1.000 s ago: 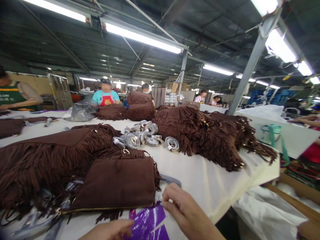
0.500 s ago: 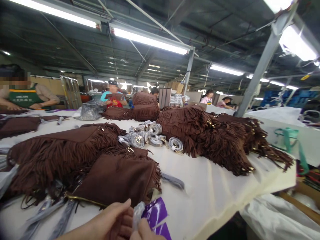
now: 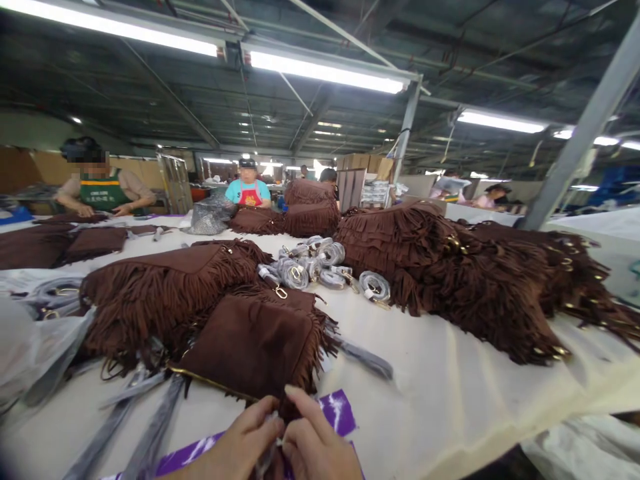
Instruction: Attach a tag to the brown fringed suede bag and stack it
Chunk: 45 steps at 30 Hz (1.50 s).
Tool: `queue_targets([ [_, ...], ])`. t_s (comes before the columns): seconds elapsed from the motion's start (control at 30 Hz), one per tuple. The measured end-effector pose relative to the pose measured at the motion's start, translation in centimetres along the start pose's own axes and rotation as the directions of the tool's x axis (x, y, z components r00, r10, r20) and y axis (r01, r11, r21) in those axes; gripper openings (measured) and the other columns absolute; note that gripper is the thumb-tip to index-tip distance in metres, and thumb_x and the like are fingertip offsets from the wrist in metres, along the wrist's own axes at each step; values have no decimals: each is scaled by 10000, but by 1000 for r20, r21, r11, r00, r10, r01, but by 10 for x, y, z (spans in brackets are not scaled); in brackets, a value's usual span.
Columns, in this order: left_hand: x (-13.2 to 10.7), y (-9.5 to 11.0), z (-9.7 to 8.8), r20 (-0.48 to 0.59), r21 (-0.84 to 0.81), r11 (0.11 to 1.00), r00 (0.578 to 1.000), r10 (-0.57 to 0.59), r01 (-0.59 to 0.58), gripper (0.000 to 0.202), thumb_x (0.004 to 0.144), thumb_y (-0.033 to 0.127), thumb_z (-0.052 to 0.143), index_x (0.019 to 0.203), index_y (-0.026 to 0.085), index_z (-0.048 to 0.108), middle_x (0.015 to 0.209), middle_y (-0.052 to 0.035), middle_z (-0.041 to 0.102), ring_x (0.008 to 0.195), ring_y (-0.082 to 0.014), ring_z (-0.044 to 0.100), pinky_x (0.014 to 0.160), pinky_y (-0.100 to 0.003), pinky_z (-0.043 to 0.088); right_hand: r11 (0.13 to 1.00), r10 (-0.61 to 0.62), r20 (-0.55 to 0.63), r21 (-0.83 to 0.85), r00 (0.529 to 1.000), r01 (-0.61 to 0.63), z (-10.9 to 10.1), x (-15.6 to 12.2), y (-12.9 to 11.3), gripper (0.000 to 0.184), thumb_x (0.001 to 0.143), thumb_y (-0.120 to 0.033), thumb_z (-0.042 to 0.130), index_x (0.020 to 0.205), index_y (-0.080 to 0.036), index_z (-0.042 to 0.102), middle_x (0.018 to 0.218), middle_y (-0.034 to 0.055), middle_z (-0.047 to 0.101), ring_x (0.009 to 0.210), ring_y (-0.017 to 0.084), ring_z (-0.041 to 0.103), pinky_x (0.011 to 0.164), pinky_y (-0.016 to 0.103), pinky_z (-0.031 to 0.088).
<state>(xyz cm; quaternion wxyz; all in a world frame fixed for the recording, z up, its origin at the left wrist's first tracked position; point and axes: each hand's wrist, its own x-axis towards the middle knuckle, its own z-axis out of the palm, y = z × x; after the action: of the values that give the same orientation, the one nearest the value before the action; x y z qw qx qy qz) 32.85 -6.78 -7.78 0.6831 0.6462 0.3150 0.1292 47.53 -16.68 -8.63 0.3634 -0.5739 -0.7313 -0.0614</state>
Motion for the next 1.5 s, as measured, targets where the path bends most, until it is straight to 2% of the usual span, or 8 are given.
queue_targets([
  [0.1, -3, 9, 0, 73, 6, 1000, 997, -31, 31, 219, 895, 406, 423, 969, 203, 465, 668, 31, 583, 440, -128, 518, 460, -241, 403, 970, -176, 210, -131, 962, 206, -14, 20, 16, 367, 1052, -154, 262, 822, -222, 539, 1432, 118, 550, 786, 155, 709, 655, 227, 542],
  [0.3, -14, 42, -20, -1, 468, 878, 994, 112, -99, 210, 945, 288, 362, 763, 226, 446, 582, 28, 575, 497, -152, 555, 504, -245, 378, 923, -134, 386, -287, 913, 257, -13, 52, 31, 185, 889, -28, 528, 840, -203, 564, 1027, 42, 676, 787, 197, 628, 648, 260, 519],
  [0.53, -16, 41, -35, -58, 558, 825, 987, 148, -91, 259, 929, 249, 391, 674, 231, 427, 567, 45, 553, 585, -162, 550, 586, -255, 360, 959, -16, 356, -261, 934, 115, -3, 46, 32, 290, 796, 47, 467, 907, -199, 575, 1121, 56, 646, 890, 196, 622, 715, 257, 515],
  [0.77, -7, 33, -34, -110, 436, 874, 951, 289, -215, 310, 896, 198, 384, 1008, 190, 673, 1042, -50, 699, 1050, -214, 606, 940, -277, 396, 988, 76, 358, -153, 931, -21, -2, 42, 32, 208, 869, -12, 482, 890, -213, 532, 1079, 38, 628, 875, 182, 636, 731, 260, 520],
  [0.97, -7, 34, -24, -163, 507, 830, 919, 358, -233, 189, 902, 271, 462, 826, 185, 612, 822, -34, 643, 807, -204, 592, 745, -279, 404, 992, 127, 312, -60, 942, -114, -3, 38, 35, 212, 902, -38, 394, 871, -223, 493, 1222, 93, 611, 854, 171, 676, 742, 279, 546],
  [1.1, -4, 27, -23, -231, 506, 847, 921, 314, -162, 210, 889, 295, 491, 700, 208, 469, 681, 18, 516, 679, -173, 509, 633, -263, 354, 984, 156, 194, -113, 969, -136, -8, 29, 34, 202, 933, -94, 388, 832, -220, 508, 1514, 155, 398, 913, 189, 697, 728, 293, 561],
  [1.3, -2, 22, -21, -197, 504, 832, 907, 373, -232, 213, 916, 248, 449, 709, 205, 477, 718, 0, 531, 704, -175, 507, 650, -264, 353, 980, 118, 129, -173, 985, -95, -8, 24, 11, 401, 1093, -313, 232, 921, -259, 590, 800, 12, 639, 684, 164, 669, 585, 229, 502],
  [1.5, -6, 22, -19, -189, 483, 847, 918, 348, -222, 204, 917, 251, 440, 721, 207, 475, 725, -3, 534, 700, -175, 520, 655, -261, 370, 984, 176, 22, 33, 984, -177, 6, 20, 4, 356, 1092, -408, 313, 977, -253, 612, 829, 14, 690, 745, 159, 695, 676, 206, 519],
])
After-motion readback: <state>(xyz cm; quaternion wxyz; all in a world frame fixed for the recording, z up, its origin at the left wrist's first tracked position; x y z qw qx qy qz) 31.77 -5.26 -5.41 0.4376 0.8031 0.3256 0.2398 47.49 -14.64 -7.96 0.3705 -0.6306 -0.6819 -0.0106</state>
